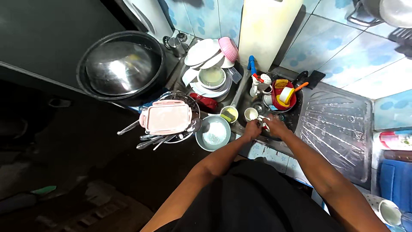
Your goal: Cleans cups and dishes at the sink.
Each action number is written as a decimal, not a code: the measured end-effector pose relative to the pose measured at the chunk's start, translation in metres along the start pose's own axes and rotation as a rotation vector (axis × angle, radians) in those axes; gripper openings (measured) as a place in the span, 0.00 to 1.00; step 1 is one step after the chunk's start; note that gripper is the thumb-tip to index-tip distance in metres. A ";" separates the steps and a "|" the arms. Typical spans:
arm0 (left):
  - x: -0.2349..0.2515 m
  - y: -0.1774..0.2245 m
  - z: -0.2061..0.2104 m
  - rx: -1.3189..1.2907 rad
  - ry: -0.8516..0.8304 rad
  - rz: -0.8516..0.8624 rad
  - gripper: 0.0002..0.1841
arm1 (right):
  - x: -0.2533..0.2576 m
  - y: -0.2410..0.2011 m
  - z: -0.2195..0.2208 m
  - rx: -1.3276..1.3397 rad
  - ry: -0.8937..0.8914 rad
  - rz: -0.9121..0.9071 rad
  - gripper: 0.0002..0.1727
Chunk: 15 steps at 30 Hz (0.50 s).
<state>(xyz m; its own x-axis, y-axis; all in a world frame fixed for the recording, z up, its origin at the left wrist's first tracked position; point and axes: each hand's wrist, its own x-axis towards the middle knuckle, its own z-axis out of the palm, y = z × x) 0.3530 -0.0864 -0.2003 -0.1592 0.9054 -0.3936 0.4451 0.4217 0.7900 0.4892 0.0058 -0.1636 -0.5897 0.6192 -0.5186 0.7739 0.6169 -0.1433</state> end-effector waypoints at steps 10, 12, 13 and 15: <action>0.014 0.005 0.007 0.143 -0.077 0.061 0.19 | -0.006 0.011 -0.015 0.079 0.030 -0.012 0.39; 0.015 0.004 0.008 0.183 -0.090 0.072 0.21 | -0.009 0.012 -0.010 0.105 0.063 0.016 0.40; 0.016 0.004 0.009 0.197 -0.094 0.078 0.22 | -0.013 0.012 -0.008 0.126 0.086 0.040 0.40; 0.019 0.003 0.011 0.219 -0.104 0.079 0.23 | -0.022 0.016 -0.004 0.205 0.133 0.073 0.40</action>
<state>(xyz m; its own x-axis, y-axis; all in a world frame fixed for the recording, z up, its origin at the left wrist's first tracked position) 0.3611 -0.0688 -0.2110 -0.0299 0.9203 -0.3901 0.6349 0.3189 0.7037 0.5142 0.0041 -0.1509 -0.5449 0.7257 -0.4200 0.8384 0.4652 -0.2840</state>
